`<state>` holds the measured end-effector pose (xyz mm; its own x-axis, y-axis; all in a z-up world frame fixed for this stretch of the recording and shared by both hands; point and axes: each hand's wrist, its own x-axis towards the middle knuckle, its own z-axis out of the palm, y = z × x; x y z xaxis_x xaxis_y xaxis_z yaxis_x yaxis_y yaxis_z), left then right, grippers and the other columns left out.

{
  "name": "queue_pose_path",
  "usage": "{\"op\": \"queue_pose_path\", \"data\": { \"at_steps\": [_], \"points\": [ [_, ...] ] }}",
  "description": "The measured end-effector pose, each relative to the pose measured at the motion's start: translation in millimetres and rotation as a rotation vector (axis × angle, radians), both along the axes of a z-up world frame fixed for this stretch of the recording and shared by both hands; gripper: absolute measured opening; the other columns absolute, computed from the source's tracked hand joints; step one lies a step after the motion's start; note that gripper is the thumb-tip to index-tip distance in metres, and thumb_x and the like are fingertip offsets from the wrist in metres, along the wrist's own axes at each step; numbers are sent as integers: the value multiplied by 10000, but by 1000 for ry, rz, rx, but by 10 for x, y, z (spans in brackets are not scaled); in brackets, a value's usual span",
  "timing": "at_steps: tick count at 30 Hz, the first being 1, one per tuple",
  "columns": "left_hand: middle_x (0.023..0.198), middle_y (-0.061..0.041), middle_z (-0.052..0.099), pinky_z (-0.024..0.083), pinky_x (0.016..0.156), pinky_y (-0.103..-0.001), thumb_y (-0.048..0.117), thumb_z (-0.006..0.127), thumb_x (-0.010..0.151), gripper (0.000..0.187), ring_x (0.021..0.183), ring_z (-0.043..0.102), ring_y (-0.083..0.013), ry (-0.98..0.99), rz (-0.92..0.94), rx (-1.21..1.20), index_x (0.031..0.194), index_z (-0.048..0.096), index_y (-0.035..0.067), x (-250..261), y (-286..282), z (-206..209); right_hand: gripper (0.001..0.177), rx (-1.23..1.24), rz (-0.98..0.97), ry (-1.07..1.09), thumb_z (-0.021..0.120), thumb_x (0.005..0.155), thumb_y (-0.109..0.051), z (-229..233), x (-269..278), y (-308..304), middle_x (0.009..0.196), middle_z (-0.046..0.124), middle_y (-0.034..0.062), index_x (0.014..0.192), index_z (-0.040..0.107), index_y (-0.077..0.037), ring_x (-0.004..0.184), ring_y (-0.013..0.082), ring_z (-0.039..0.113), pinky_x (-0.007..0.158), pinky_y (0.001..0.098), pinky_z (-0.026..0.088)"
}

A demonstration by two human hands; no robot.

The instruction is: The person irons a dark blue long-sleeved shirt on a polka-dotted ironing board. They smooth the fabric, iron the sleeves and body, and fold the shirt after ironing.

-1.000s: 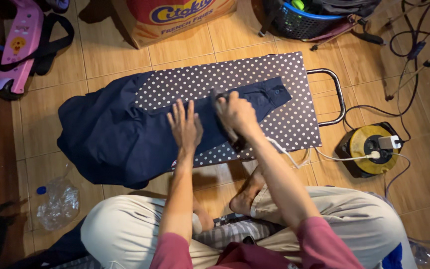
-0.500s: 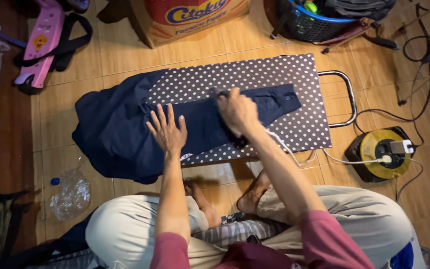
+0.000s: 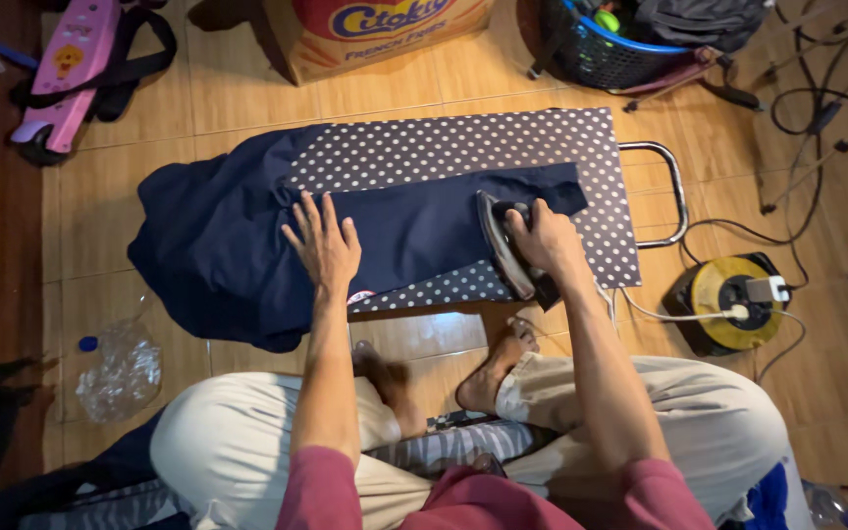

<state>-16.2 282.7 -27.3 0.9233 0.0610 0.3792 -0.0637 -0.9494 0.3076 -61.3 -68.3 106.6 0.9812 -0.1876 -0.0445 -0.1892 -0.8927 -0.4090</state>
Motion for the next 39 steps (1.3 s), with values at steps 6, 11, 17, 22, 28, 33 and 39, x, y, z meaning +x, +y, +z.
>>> {"op": "queue_pose_path", "data": {
  "at_steps": [6,11,17,22,28,33,39],
  "points": [
    [1639,-224,335,127,1185,-735,390,559,1006,604,1518,299,-449,47,-237,-56,1509,513,58,-201,-735,113,357,413,-210,-78,744,946,-343,483,-213,-603,821,705,159,1074,652,-22,679,315,693,627,435,524],
    [1621,-232,326,101,1181,-713,448,540,984,680,1515,263,-433,126,-432,-36,1526,460,45,-430,-1475,178,209,645,-175,-624,750,975,-27,221,-271,-1528,972,661,12,1148,632,-36,866,111,617,761,300,517],
    [1633,-239,329,124,1217,-662,446,527,991,687,1527,270,-405,132,-451,-19,1541,444,44,-531,-1675,243,195,992,-509,-1042,565,805,100,-502,79,-2228,769,544,-4,885,528,-74,644,116,530,603,273,462],
    [1626,-221,345,129,1220,-645,447,537,962,694,1522,286,-388,151,-429,-34,1532,451,61,-525,-1697,327,223,908,-621,-1178,556,774,110,-1159,407,-2404,792,566,1,921,597,-53,673,110,554,615,267,479],
    [1625,-226,348,135,1223,-641,441,548,960,694,1515,293,-390,163,-425,-43,1531,454,58,-516,-1698,337,158,1036,-782,-1121,633,888,-6,-1556,548,-2315,865,690,22,1042,661,-33,668,102,607,574,260,507],
    [1606,-240,378,145,1224,-644,412,591,938,671,1504,322,-406,119,-438,-123,1488,502,37,-538,-1679,329,153,838,-609,-1146,655,983,-54,-1794,592,-2485,896,658,38,1107,677,34,725,131,579,642,287,485],
    [1520,-255,473,290,1216,-589,329,647,947,521,1423,434,-420,40,-504,-338,1358,596,13,-576,-1444,202,425,545,-702,-1145,812,873,-60,-1793,426,-2276,1121,596,129,1192,543,23,1002,221,567,893,383,488]
  ]
}}
